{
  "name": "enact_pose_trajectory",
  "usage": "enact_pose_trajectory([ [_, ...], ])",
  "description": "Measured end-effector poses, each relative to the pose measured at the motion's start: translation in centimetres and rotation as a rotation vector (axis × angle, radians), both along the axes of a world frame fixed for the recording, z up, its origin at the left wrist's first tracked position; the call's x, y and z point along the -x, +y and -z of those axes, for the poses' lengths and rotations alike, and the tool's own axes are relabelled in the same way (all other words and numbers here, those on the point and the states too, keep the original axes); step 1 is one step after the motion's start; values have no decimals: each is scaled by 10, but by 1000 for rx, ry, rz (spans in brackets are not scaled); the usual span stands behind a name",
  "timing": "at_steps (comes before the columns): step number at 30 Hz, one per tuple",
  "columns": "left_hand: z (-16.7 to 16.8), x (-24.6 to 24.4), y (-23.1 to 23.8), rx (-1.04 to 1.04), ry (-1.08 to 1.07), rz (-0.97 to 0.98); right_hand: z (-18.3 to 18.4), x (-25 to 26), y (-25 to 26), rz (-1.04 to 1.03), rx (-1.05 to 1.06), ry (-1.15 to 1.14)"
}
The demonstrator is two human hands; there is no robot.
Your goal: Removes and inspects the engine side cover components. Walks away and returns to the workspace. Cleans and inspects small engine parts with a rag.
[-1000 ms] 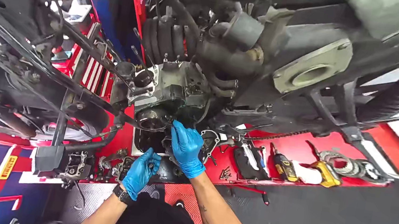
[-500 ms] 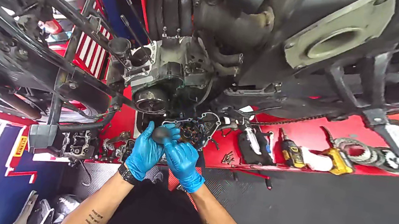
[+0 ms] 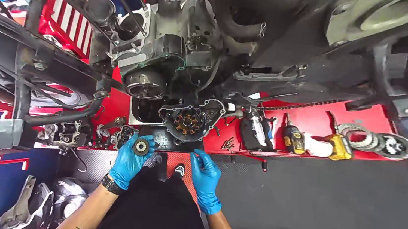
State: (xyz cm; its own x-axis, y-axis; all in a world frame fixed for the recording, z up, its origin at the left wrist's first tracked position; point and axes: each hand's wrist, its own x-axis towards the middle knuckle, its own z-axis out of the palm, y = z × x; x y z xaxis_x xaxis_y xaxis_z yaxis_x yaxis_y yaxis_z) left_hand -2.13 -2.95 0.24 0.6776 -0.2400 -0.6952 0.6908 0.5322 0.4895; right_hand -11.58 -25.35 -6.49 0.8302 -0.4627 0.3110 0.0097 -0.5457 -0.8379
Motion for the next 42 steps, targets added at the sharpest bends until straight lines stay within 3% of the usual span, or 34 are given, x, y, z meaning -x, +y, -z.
enact_pose_trajectory([
  [7, 14, 8, -1, -1, 31, 6, -49, -62, -16, 113, 288, -8],
  [11, 9, 2, -10, 30, -5, 43, -44, -96, -14, 114, 444, -91],
  [14, 5, -2, -15, 67, -35, 54, -42, -99, -19, 83, 430, -96],
  [17, 1, -6, -20, 124, -75, 64, -62, -79, -13, 32, 369, 3],
  [20, 0, -8, -27, 186, -124, 89, -81, -48, 12, -224, 259, 7],
  [23, 0, -8, -39, 188, -151, 127, -71, -37, 35, -444, 259, 42],
  [25, -4, -10, -46, 171, -121, 141, -68, -36, 33, -392, 250, 23],
  [27, -7, -15, -51, 135, -72, 157, -79, -39, 16, -165, 211, -9],
  [30, -7, -27, -71, -78, -102, 293, -82, -59, -18, 60, 357, 75],
  [33, -1, -44, -102, -159, -195, 426, -70, -87, -28, 5, 537, 66],
  [38, 4, -60, -129, -95, -129, 331, -59, -101, -36, -84, 690, -58],
  [40, 4, -59, -129, -64, -125, 294, -66, -96, -35, -124, 695, -112],
  [42, 6, -57, -127, -26, -138, 273, -81, -83, -29, -207, 553, -112],
])
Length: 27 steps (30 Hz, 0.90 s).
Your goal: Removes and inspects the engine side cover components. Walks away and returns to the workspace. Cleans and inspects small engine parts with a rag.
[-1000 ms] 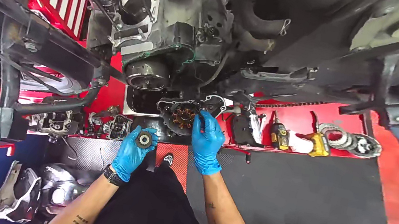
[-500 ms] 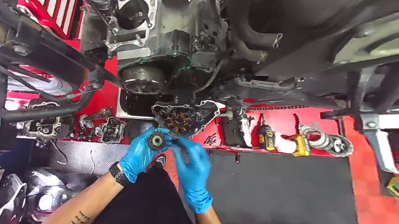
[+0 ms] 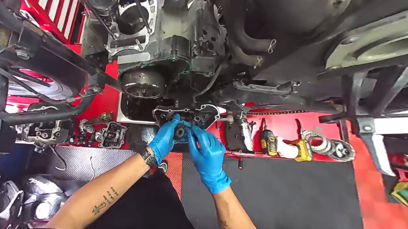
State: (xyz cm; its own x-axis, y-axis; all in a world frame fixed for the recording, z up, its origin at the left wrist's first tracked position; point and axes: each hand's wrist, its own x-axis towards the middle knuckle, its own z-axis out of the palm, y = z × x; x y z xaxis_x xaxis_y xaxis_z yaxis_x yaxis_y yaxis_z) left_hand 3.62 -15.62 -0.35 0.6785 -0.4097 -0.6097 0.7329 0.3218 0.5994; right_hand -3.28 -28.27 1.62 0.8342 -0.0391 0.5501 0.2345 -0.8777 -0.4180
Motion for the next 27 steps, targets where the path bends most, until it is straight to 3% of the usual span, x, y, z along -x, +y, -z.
enact_pose_trajectory([
  [4, -1, 6, 8, 50, -5, 16, -1, 21, 10, -128, -477, 144],
  [9, 0, 20, 22, -18, -154, 65, 13, 31, 20, -105, -780, 192],
  [13, -2, 29, 27, -221, -343, 128, 22, 45, 31, -41, -661, 186],
  [17, -3, 39, 33, -380, -421, 155, 28, 55, 43, -33, -818, 244],
  [25, 2, 65, 30, -476, -448, 188, 46, 67, 49, -44, -653, 296],
  [27, 1, 67, 31, -397, -416, 180, 45, 68, 47, -66, -747, 306],
])
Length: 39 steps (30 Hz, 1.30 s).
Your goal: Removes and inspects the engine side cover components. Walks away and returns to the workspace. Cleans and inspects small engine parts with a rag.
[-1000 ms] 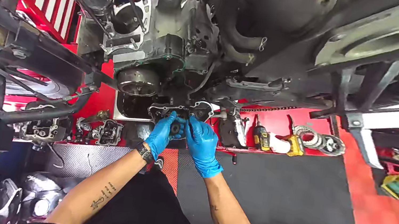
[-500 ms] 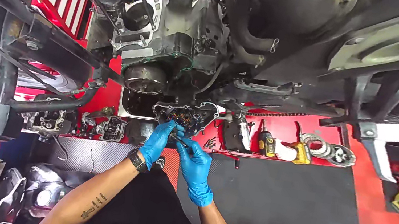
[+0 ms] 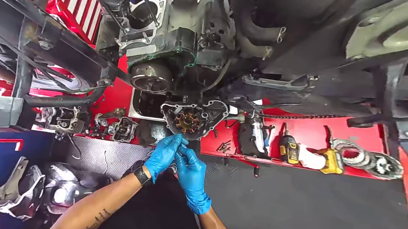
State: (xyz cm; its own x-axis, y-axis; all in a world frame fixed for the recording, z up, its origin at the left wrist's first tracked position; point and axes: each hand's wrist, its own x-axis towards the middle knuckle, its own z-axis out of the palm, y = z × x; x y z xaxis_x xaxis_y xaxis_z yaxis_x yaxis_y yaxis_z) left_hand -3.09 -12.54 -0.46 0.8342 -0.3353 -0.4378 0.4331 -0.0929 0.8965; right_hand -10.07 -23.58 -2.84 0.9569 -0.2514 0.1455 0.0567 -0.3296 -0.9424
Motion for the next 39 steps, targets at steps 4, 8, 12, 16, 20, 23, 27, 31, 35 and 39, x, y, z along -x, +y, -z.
enact_pose_trajectory([
  [4, 8, -4, 14, 267, 371, -181, -1, 1, -19, -15, -686, 158],
  [8, 18, -1, 26, 364, 438, -264, 11, 7, -25, -62, -793, 188],
  [12, 21, 9, 24, 297, 315, -238, 13, 10, -19, -90, -682, 190],
  [16, 20, 18, 16, 321, 416, -346, 15, 13, -14, -97, -598, 173],
  [20, 23, 22, 16, 224, 275, -276, 12, 21, -17, -111, -265, 93],
  [23, 26, 26, 11, -22, 52, -164, 17, 23, -13, -110, 29, 60],
  [27, 30, 27, 9, -66, 41, -146, 22, 21, -13, -124, -393, 179],
  [31, 33, 31, 9, -102, 31, -153, 35, 26, -10, -117, -208, 97],
  [35, 31, 32, 8, -148, -40, -118, 29, 22, -11, -72, -553, 207],
  [39, 30, 34, 1, -119, -30, -155, 35, 33, -3, -37, -249, 41],
])
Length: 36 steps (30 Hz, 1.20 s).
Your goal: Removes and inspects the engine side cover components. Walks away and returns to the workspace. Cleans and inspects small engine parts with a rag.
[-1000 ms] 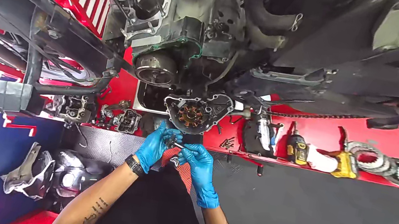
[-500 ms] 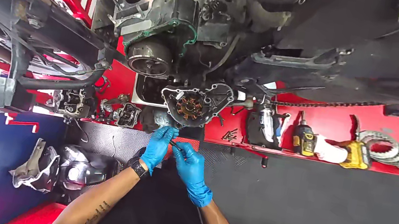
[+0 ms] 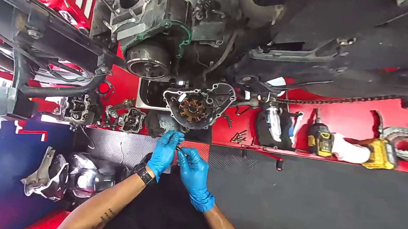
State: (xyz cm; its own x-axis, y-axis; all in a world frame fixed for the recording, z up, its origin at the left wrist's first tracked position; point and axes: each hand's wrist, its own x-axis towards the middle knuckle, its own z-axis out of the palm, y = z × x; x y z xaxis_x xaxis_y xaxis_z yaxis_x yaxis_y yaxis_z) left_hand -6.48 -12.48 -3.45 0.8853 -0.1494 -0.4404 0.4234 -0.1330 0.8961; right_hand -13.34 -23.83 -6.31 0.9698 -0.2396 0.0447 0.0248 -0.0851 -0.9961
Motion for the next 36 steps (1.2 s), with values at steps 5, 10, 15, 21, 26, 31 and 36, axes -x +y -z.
enact_pose_trajectory([
  [5, -4, 0, 0, 20, 31, -31, -3, -3, -1, -28, -88, 60],
  [10, -1, 7, 1, -106, 2, 29, 4, -5, 1, -39, -51, 69],
  [15, -5, 5, 0, 12, 55, -37, 4, -10, 2, -53, 142, -27],
  [21, -15, 6, -12, -16, 6, -115, -2, -14, 13, 42, 242, -31],
  [26, -19, 9, -22, -43, 16, -119, 1, -14, 15, 28, 267, -13],
  [31, -15, 8, -23, 40, 29, -68, 27, -27, -9, -74, -591, 211],
  [36, -13, 3, -15, 237, 253, -210, 39, -25, -19, -97, -1108, 332],
])
